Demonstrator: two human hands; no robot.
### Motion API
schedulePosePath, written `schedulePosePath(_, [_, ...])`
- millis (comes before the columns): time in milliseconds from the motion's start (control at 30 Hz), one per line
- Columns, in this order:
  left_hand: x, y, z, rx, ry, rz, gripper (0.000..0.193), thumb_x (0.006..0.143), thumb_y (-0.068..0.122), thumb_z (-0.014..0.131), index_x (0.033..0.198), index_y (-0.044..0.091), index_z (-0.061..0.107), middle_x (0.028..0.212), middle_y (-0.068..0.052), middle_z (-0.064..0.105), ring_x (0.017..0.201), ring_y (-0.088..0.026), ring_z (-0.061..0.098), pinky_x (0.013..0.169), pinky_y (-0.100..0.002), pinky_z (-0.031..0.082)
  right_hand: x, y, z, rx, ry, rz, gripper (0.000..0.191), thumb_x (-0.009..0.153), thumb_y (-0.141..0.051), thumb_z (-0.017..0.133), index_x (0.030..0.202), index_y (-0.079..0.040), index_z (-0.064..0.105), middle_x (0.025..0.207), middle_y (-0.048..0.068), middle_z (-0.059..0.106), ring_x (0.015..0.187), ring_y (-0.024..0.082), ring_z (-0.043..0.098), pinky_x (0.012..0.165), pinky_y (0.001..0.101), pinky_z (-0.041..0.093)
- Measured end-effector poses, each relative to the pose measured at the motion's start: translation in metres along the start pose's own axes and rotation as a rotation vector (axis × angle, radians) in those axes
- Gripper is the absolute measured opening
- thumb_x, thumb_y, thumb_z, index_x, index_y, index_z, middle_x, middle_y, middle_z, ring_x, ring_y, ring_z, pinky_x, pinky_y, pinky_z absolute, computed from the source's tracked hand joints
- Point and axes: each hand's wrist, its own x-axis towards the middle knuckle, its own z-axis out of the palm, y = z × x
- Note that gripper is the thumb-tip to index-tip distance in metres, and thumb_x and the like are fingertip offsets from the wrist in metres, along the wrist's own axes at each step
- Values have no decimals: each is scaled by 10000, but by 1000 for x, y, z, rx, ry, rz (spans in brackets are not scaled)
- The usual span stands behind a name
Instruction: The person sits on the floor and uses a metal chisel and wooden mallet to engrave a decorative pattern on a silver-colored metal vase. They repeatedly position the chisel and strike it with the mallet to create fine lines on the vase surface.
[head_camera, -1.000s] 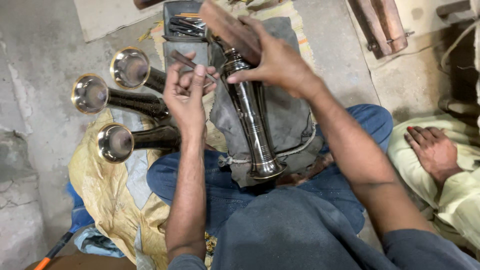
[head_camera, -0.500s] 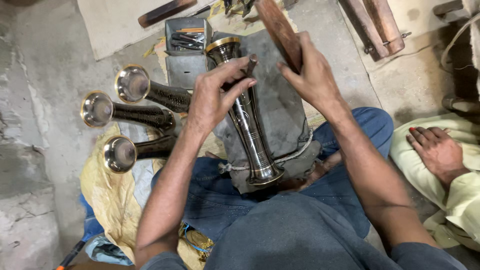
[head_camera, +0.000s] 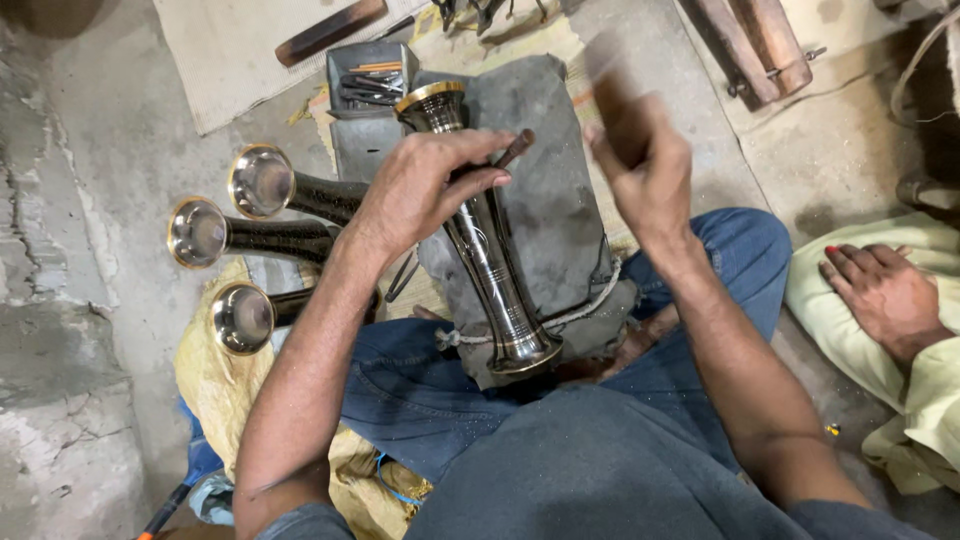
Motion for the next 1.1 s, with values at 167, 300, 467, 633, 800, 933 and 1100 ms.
schedulePosePath(167, [0, 7, -5, 20, 13, -26, 387, 927, 245, 771, 1286, 118, 704, 1090, -113, 786, 920, -252, 777, 806, -405, 613, -5, 12, 6, 46, -32, 145, 313, 1017, -118, 840, 1054, 11, 557, 811, 145, 580, 723, 288, 546, 647, 403, 458])
schedulePosePath(300, [-6, 5, -1, -7, 68, -54, 394, 933, 243, 763, 1295, 103, 695, 1085, -107, 786, 901, -235, 786, 811, -397, 626, 7, 16, 5, -195, -85, -183, 227, 949, -52, 784, 1043, -55, 577, 875, 79, 649, 768, 216, 641, 690, 390, 518])
schedulePosePath(467, [-13, -6, 12, -3, 160, -137, 384, 929, 252, 764, 1284, 116, 711, 1056, -93, 801, 902, -226, 788, 791, -417, 636, 30, 9, -1, -392, -198, -402, 271, 898, -73, 802, 1058, -69, 583, 823, 63, 647, 730, 202, 643, 643, 393, 541])
schedulePosePath(633, [-27, -15, 27, -37, 355, -92, 381, 947, 236, 788, 1285, 82, 703, 1169, -146, 771, 901, -211, 780, 741, -371, 653, 58, -12, -4, -185, -272, -289, 228, 977, -34, 771, 1082, -53, 569, 858, 83, 661, 732, 223, 670, 616, 353, 562])
schedulePosePath(800, [-40, -11, 39, -219, 523, -253, 399, 946, 167, 802, 1304, 38, 682, 917, -98, 802, 789, -140, 757, 687, -295, 596, 76, -46, -5, -116, -335, -369, 280, 1010, -85, 797, 1148, -23, 561, 858, 100, 664, 771, 242, 700, 647, 382, 538])
schedulePosePath(933, [-41, -3, 42, -263, 602, -280, 346, 968, 142, 775, 1277, 18, 677, 880, -63, 798, 790, -102, 773, 696, -248, 604, 95, -72, -5, -359, -191, -741, 329, 847, -85, 795, 1098, -57, 583, 912, 100, 714, 812, 293, 727, 634, 432, 546])
schedulePosePath(1100, [-42, 7, 49, -294, 666, -402, 330, 959, 144, 769, 1251, 16, 684, 806, -48, 776, 714, -88, 735, 624, -235, 561, 110, -90, -2, -348, -393, -662, 329, 934, -112, 808, 1186, -58, 604, 948, 127, 709, 915, 340, 703, 763, 494, 518])
